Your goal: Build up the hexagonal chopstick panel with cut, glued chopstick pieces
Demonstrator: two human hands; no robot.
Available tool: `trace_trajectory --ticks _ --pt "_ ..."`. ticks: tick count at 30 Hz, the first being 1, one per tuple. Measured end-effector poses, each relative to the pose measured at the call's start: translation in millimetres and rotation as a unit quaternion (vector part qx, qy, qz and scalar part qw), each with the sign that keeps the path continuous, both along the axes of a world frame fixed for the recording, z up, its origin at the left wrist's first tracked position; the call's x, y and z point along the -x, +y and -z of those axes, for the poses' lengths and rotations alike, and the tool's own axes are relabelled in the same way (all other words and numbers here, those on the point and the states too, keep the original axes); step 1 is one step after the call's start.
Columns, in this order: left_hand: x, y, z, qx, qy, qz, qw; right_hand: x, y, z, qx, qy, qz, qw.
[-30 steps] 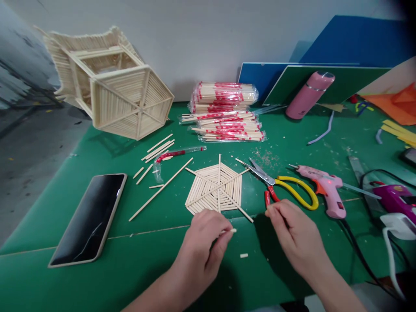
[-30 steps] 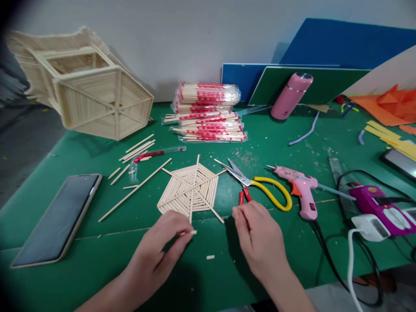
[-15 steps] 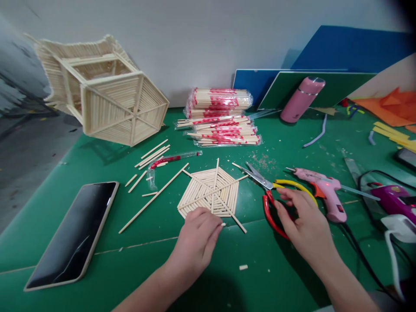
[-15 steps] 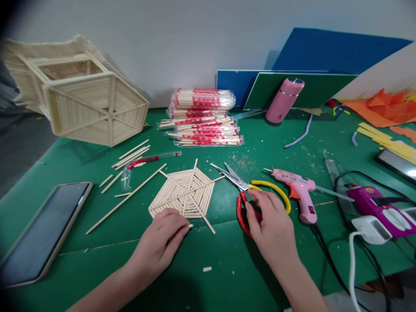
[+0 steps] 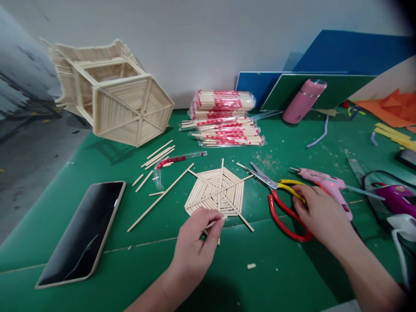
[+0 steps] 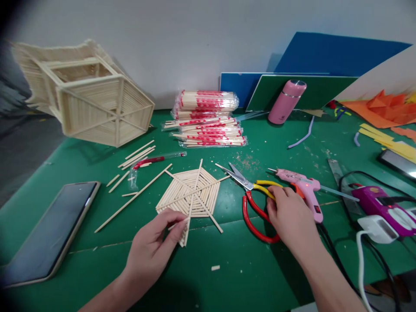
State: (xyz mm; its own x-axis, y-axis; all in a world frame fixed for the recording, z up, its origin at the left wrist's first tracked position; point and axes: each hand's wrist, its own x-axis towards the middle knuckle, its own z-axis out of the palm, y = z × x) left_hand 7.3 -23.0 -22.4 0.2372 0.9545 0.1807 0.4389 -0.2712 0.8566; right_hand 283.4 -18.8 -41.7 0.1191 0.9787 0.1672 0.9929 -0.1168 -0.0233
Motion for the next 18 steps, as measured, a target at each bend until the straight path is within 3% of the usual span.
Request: trace_trajectory --ticks 3,7,9,11,14,18 --pt "2.4 -1.8 -2.0 0.079 -0.053 -0.023 0.995 -2.2 0.2 -3.2 0.003 0.006 0.020 1.000" --pt "2.4 -3.6 -4.1 0.141 -0.123 -0.007 0.982 0.9 -12.1 -18.1 -0.088 0.083 0.037 0.992" --pt "1.6 -4.0 -6.6 0.172 -0.155 -0.005 0.973 7.2 -22.5 -26.4 -0.097 0.163 -0.006 0.982" --pt "1.2 -3.8 -9.5 0.202 -0.189 0.000 0.961 17.9 -33.3 -32.6 -0.063 0.233 -0.090 0.966" --pt "1.7 -2.3 -12.3 0.241 -0.246 0.002 0.939 41.9 -45.2 -37.8 -0.015 0.265 -0.215 0.940" --pt "3.4 0.3 -11.8 0.290 -0.345 -0.008 0.893 71.6 -50.2 -40.0 0.011 0.302 -0.225 0.927"
